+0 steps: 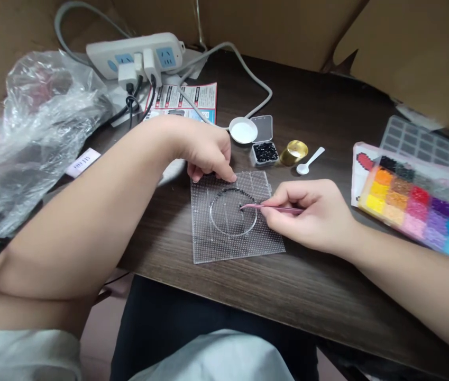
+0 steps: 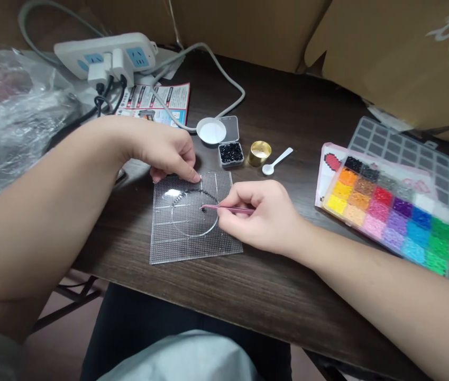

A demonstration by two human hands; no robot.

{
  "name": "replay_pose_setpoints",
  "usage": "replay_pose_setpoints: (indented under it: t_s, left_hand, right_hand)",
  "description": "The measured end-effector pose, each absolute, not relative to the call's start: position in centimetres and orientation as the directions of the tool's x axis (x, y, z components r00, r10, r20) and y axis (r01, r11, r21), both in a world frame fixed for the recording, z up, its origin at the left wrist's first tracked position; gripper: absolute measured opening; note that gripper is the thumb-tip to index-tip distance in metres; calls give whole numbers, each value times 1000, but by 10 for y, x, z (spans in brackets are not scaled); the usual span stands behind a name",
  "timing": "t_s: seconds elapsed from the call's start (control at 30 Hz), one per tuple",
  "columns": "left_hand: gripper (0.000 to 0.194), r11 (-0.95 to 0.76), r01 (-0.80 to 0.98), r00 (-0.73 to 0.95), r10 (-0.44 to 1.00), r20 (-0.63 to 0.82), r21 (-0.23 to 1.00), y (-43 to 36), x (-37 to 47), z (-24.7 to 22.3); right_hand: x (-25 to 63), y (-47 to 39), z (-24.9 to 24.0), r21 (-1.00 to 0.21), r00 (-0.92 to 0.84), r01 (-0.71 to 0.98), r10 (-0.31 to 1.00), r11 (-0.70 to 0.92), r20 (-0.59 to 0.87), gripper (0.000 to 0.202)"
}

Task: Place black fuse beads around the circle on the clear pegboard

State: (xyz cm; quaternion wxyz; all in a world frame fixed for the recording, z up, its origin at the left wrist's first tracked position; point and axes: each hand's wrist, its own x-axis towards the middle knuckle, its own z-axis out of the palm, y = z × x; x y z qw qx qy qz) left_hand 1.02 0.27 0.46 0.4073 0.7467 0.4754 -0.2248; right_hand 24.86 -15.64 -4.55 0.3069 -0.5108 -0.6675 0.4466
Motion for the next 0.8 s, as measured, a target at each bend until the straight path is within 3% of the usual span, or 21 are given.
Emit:
replay_pose_setpoints:
  t_s: [0.27, 0.53, 0.8]
  left_hand:
    - [53, -217, 873, 482, 521, -704, 437, -3, 11, 9]
    - [52, -277, 885, 464, 563, -684, 373, -7, 12, 10]
    - [50, -301, 876, 483, 539, -690, 378, -3, 10, 7]
  right_hand:
    - [256, -152, -47, -874, -293, 470, 956, 122, -25, 14]
    - [256, -156, -53, -861, -273, 474, 960, 183, 54, 11]
    - [257, -155, -49, -873, -287, 460, 958, 163, 28, 10]
